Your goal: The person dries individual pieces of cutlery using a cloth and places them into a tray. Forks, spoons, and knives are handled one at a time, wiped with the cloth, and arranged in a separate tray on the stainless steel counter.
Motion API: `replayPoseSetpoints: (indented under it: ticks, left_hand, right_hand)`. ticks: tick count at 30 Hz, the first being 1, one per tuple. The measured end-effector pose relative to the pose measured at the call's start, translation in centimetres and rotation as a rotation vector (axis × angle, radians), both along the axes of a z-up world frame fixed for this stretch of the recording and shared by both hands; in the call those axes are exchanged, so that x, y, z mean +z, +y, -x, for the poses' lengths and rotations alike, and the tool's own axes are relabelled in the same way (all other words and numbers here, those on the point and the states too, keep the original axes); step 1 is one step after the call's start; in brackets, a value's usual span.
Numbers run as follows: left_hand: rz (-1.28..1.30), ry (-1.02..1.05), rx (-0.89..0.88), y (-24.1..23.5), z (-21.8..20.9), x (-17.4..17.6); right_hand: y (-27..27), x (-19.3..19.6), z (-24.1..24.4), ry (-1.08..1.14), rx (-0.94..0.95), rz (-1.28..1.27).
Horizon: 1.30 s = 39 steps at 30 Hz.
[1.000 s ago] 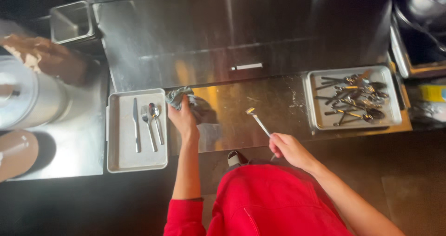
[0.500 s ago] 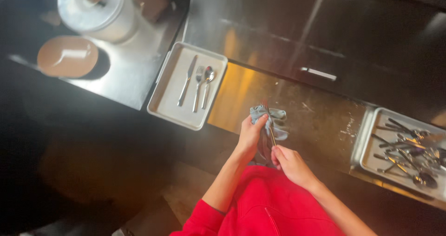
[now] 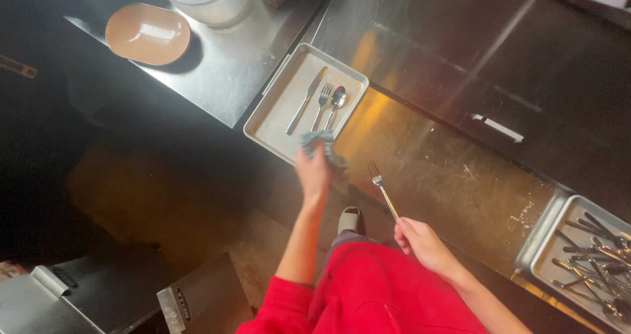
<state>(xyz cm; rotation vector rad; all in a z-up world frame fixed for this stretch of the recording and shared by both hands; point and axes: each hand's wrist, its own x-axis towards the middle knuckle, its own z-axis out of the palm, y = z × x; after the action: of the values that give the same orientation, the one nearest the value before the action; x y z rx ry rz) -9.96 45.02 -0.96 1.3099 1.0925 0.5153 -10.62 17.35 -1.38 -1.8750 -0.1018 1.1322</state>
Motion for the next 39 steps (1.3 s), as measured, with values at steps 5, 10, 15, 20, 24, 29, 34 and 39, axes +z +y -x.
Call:
replayPoseSetpoints:
  ticks: [5, 10, 15, 20, 24, 29, 34, 39]
  left_hand:
    - [0.192, -0.107, 0.040, 1.4, 5.6, 1.5]
    - [0.270, -0.044, 0.090, -0.8, 10.9, 1.8]
    - [0.313, -0.081, 0.256, -3.3, 14.8, -1.9]
    - [0.364, -0.018, 0.245, -3.9, 15.6, 0.9]
    - [0.354, 0.022, 0.212, -3.4, 15.3, 0.9]
    - [0.319, -0.043, 0.079, -4.0, 12.3, 1.0]
    - [0.412, -0.066, -0.175, -6.6, 7.3, 1.6]
    - [0.523, 0.112, -0.505, -12.4, 2.0, 5.1]
  right_hand:
    - [8.1, -2.9, -4.3, -0.046, 0.059, -0.196]
    - [18.7, -7.0, -8.1, 0.096, -0.108, -0.219]
    - [25.2, -6.0, -9.9, 0.087, -0.215, -0.131]
    - [27.6, -3.5, -11.0, -0.102, 0.090, 0.106]
    - [26.6, -4.7, -12.3, -0.456, 0.387, 0.240]
    - [18.0, -6.4, -9.6, -0.638, 0.539, 0.074]
    - [2.6, -2.9, -2.7, -0.129, 0.087, 0.209]
    - [-13.2, -10.7, 5.4, 0.075, -0.551, 0.051]
